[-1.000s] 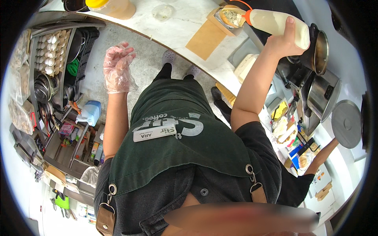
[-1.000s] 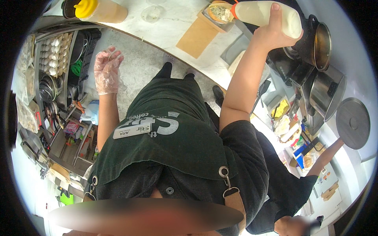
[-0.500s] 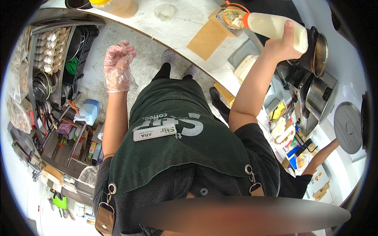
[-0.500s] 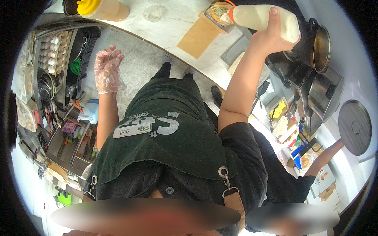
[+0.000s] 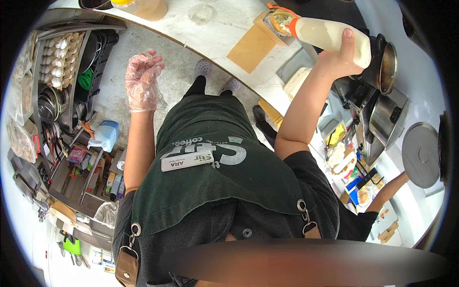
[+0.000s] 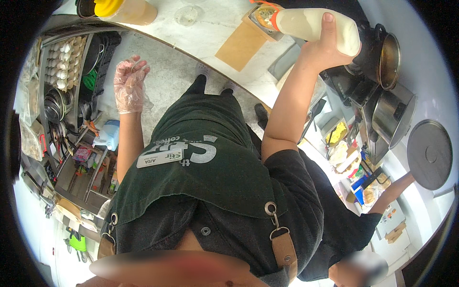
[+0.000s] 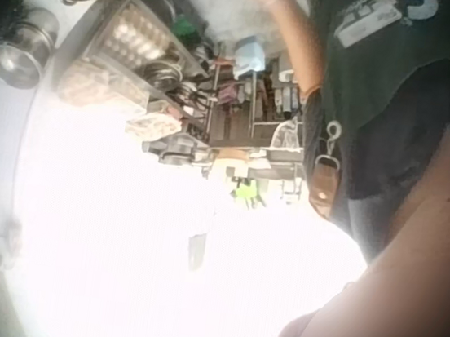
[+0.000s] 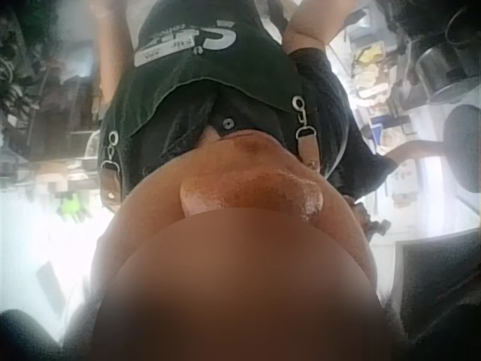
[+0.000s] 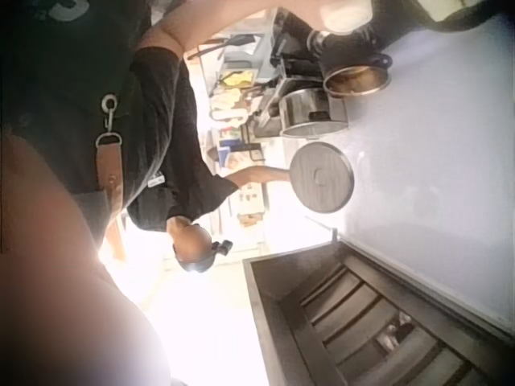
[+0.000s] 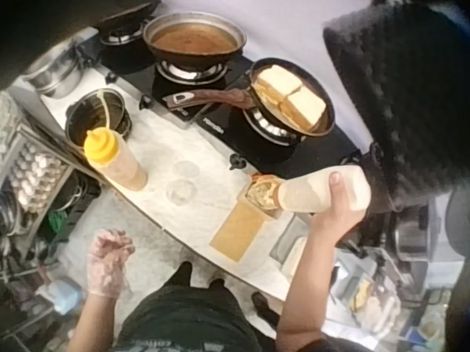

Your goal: The person assembles a sandwich by adding chopped vegetables, scrambled eggs, and sauces into a bread roll, then places it in a paper bag and seals it with a sticker. The person uses a spatula and squeeze bottles during the process.

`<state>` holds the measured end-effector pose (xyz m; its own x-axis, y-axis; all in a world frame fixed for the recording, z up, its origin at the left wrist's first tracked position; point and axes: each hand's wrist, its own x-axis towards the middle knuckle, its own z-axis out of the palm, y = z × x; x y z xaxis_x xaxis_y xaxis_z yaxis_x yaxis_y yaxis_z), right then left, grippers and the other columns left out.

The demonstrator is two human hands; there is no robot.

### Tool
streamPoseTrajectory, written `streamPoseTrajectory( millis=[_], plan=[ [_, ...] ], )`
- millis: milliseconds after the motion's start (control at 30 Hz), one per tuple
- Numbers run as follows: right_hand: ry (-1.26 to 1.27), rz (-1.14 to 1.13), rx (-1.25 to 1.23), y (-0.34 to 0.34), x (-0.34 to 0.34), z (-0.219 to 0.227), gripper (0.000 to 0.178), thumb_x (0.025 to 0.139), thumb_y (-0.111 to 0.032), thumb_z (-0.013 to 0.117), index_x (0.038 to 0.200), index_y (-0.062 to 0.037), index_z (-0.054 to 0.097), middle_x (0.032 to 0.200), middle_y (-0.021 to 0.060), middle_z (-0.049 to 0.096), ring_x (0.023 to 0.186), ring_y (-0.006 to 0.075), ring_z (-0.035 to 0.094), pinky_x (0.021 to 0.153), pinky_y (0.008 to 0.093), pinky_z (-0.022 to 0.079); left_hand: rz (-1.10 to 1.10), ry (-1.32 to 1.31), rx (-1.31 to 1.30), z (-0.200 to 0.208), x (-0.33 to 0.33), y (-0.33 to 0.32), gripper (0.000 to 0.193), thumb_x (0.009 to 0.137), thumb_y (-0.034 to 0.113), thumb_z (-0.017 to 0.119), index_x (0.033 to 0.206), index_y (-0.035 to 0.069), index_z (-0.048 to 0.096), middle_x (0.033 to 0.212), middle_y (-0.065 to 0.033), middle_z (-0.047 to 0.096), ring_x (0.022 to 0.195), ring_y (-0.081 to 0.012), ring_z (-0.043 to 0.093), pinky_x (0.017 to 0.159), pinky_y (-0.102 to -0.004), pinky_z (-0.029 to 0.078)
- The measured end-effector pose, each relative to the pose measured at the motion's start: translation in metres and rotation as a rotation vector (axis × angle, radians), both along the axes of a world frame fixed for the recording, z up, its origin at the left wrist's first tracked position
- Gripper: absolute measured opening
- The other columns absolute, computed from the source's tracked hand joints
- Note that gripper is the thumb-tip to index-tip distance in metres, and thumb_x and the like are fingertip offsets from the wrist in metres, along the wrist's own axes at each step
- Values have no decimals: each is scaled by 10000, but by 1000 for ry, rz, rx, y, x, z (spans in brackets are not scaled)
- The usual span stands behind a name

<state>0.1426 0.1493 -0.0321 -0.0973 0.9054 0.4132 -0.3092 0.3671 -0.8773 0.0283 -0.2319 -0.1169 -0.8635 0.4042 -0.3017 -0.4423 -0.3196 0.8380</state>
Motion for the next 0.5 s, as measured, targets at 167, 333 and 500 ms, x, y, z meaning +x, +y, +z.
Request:
streamPoseTrajectory(
  millis=[167, 333, 500],
  plan=[
    [25, -18, 27, 7, -14, -2, 497, 654, -29, 847, 1021, 57, 523, 952, 181, 647, 769, 251, 679, 679, 387, 620, 7, 4, -18, -2, -1, 1, 319, 783, -104, 622, 1031, 95, 594, 1226, -143, 571, 1067, -284, 608, 928, -437, 508],
    [-6, -146, 99, 11, -28, -8, 339, 671, -63, 782, 927, 87, 616, 880, 161, 669, 718, 266, 670, 659, 386, 599, -6, 12, -13, -4, -2, 0, 330, 784, -116, 610, 1037, 96, 595, 1230, -144, 572, 1069, -281, 611, 924, -429, 511],
    [3, -49, 20, 7, -20, -8, 478, 653, -39, 843, 1006, 65, 538, 935, 185, 659, 746, 261, 685, 669, 377, 618, 0, 6, 8, -5, -3, -1, 347, 780, -131, 614, 1038, 100, 604, 1224, -133, 583, 1063, -273, 619, 918, -421, 514]
  ],
)
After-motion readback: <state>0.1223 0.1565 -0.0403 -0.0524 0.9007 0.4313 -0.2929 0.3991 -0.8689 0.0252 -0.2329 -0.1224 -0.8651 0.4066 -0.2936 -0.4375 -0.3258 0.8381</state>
